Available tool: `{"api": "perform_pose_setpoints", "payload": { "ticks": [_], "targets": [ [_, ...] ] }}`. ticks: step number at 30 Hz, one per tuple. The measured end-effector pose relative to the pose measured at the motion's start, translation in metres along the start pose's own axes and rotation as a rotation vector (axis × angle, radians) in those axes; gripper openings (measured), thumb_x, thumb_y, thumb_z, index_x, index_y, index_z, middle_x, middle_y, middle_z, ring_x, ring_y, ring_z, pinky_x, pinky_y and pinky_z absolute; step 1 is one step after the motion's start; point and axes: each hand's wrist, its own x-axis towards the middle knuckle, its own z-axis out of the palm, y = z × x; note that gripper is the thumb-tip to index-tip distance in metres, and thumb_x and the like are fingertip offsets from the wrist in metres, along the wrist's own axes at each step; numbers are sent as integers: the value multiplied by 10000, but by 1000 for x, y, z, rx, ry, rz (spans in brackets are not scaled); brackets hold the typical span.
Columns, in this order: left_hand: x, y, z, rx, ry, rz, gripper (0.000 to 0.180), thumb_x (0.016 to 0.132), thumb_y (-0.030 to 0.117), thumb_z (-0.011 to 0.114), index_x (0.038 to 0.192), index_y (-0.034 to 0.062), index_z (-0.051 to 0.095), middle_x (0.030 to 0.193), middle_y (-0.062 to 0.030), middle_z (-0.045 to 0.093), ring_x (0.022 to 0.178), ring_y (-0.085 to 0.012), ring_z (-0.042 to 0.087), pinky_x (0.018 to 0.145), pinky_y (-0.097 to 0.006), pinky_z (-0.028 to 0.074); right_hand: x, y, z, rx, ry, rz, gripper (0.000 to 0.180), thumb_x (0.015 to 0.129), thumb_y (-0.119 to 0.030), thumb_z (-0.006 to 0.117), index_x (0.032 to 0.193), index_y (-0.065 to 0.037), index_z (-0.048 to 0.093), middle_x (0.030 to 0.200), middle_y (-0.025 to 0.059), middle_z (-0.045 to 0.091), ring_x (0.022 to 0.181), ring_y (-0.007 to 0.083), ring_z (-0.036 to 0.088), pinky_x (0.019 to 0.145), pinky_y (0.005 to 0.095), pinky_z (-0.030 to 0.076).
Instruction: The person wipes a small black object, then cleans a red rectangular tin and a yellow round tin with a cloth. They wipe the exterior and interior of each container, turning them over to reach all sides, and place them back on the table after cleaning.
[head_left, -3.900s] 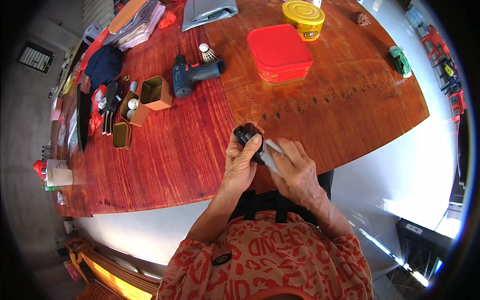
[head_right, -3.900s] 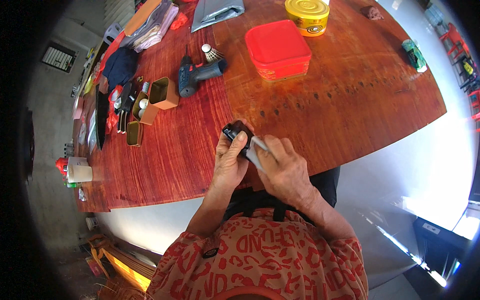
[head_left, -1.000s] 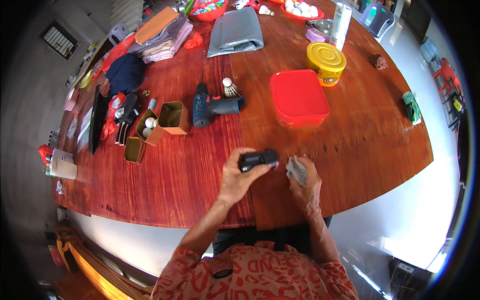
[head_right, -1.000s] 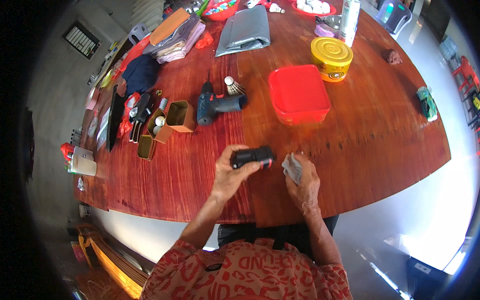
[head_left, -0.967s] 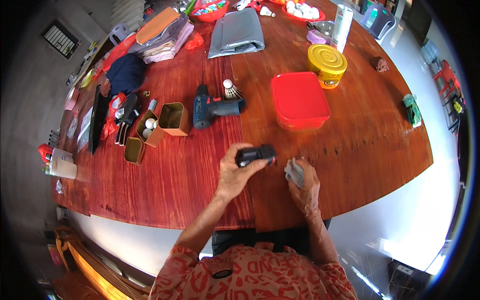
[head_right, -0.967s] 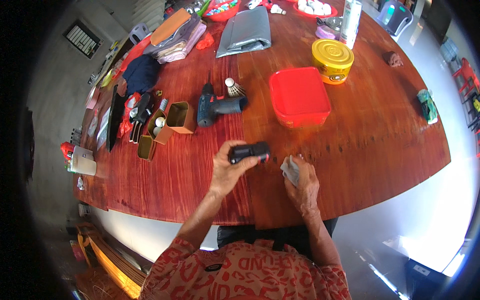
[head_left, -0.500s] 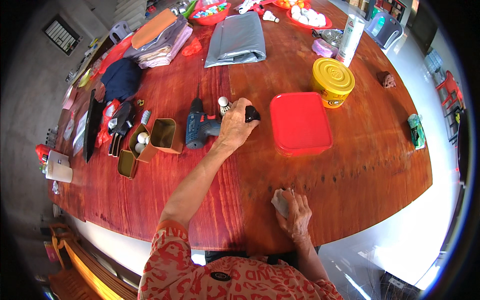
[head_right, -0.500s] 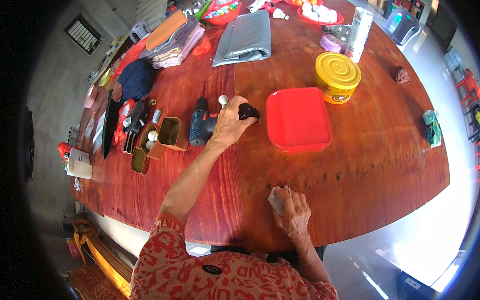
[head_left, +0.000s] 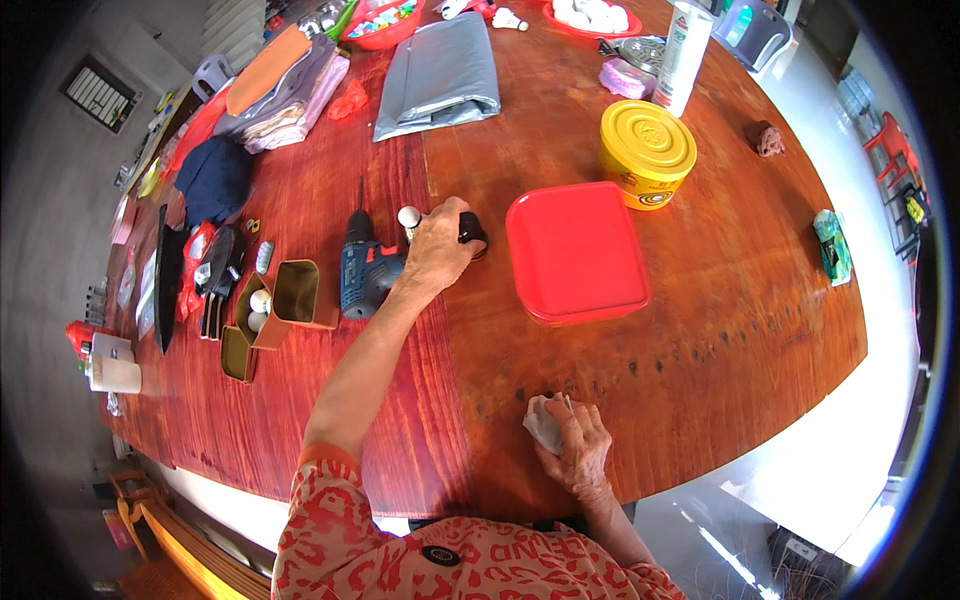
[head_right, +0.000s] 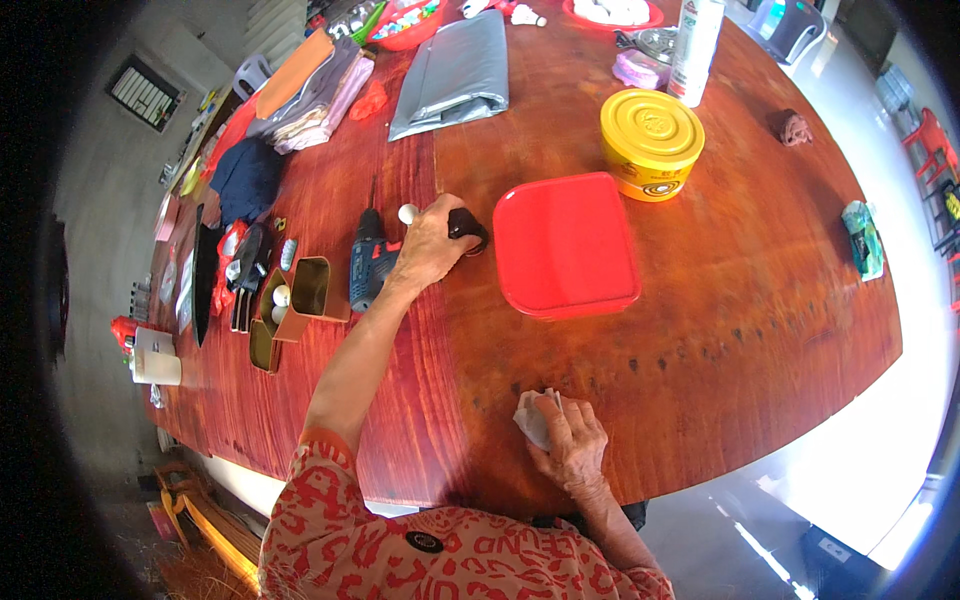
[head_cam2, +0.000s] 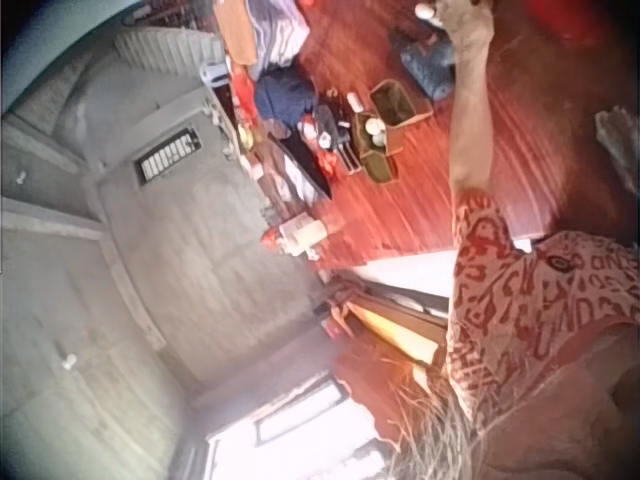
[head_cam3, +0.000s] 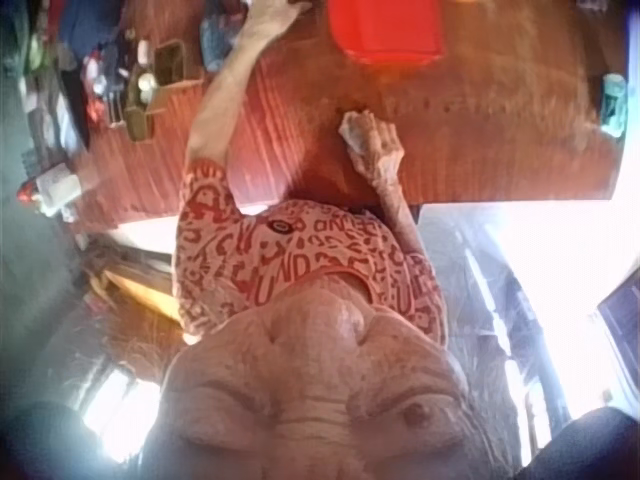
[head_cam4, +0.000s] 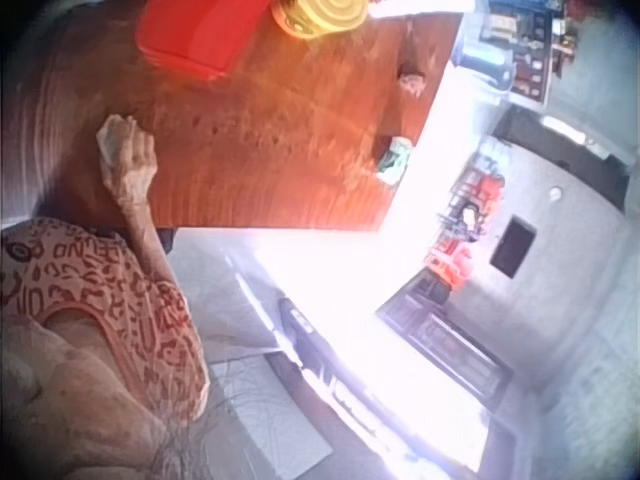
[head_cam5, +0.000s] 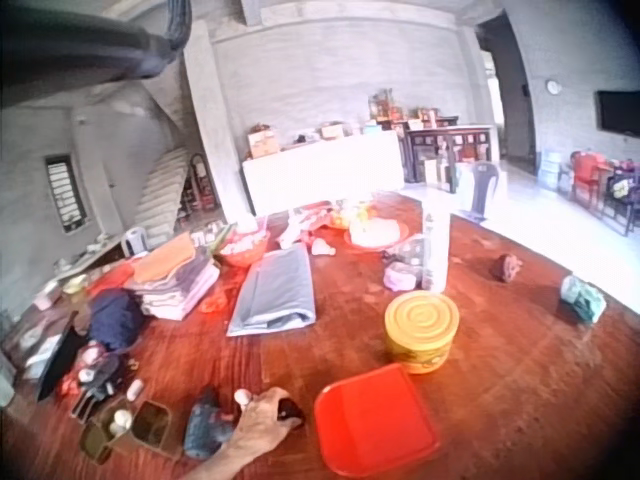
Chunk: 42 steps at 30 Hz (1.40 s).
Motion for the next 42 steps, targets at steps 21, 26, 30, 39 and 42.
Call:
{"api": "perform_pose_setpoints", "payload": {
  "ticks": [21, 26, 30, 39, 42],
  "targets": [
    [-59, 48, 63, -854, 131, -346, 965, 846, 559, 648, 1440, -80, 233, 1397, -250, 350, 1303, -331, 386, 1087, -416, 313, 44, 30, -52, 762, 368, 541, 543, 876, -116, 528, 1390, -11, 388, 1184, 153, 608, 953, 203, 644, 656, 285, 547],
    [-56, 77, 60, -1010, -43, -412, 811, 864, 474, 653, 1457, 34, 319, 1444, -135, 397, 1330, -243, 383, 1115, -387, 280, 89, 51, -67, 716, 181, 508, 588, 831, -143, 562, 1377, 24, 423, 1110, 144, 636, 924, 200, 629, 782, 321, 516],
    [-80, 80, 57, -1181, 4, -380, 770, 869, 407, 663, 1466, 74, 309, 1418, -115, 427, 1324, -236, 387, 1115, -387, 277, 80, 29, -66, 743, 154, 519, 598, 808, -129, 575, 1369, 29, 441, 1062, 133, 647, 928, 196, 629, 797, 328, 513],
    [-191, 76, 29, -1546, 89, -381, 656, 835, 175, 656, 1412, 135, 347, 1374, -50, 458, 1284, -179, 420, 1095, -365, 306, -13, -36, -65, 863, 121, 525, 581, 811, -29, 531, 1387, -29, 459, 1126, 101, 624, 944, 150, 627, 818, 291, 522],
    [-223, 71, 21, -1564, 130, -436, 606, 829, 116, 597, 1389, 145, 369, 1338, -45, 497, 1259, -209, 465, 1070, -414, 369, -30, -50, -70, 917, 52, 557, 571, 791, -2, 530, 1359, -34, 489, 1129, 91, 625, 982, 157, 620, 864, 310, 508]
  ]
}}
